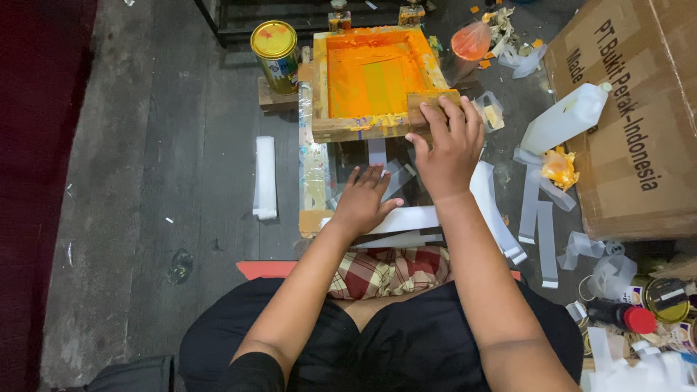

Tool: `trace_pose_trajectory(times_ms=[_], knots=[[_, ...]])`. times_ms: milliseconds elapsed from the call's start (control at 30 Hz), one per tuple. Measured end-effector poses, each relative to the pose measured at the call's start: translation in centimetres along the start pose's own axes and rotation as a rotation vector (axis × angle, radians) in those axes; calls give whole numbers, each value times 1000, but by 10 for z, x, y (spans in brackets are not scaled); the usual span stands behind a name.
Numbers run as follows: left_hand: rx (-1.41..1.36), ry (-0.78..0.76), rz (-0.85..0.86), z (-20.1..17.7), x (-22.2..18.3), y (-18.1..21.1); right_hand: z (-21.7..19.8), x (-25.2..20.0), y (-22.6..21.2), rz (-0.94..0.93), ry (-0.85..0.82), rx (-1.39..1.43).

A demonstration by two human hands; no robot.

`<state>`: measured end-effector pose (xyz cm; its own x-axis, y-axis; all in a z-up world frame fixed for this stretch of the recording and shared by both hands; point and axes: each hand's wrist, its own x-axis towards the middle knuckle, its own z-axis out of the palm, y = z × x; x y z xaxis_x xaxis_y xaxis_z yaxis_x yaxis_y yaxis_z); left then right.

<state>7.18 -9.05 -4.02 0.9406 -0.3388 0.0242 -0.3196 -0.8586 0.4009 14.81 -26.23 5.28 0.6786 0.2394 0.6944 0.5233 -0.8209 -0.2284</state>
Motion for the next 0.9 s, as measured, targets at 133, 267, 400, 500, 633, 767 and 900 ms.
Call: trace_pose_trajectory(times_ms=[133, 267, 400, 500, 633, 767, 900], knots=[[-20, -2, -2, -4, -1, 2, 2, -2, 3, -5, -12, 18], [-55, 47, 9, -22, -8, 9, -1, -1, 4, -16, -42, 27], [-92, 74, 39, -46, -23, 9, -3, 1, 8, -43, -89, 5], [-96, 62, 15, -71, -44, 6, -1, -3, 14, -62, -137, -22], [-171, 185, 8, -82, -76, -15, -2, -11, 14, -73, -208, -27], [-424, 344, -181, -64, -110, -33, 24, -35, 25, -176, -227, -136], [-510, 471, -212, -42, -116, -46, 51, -59, 34, -192, -311, -213]])
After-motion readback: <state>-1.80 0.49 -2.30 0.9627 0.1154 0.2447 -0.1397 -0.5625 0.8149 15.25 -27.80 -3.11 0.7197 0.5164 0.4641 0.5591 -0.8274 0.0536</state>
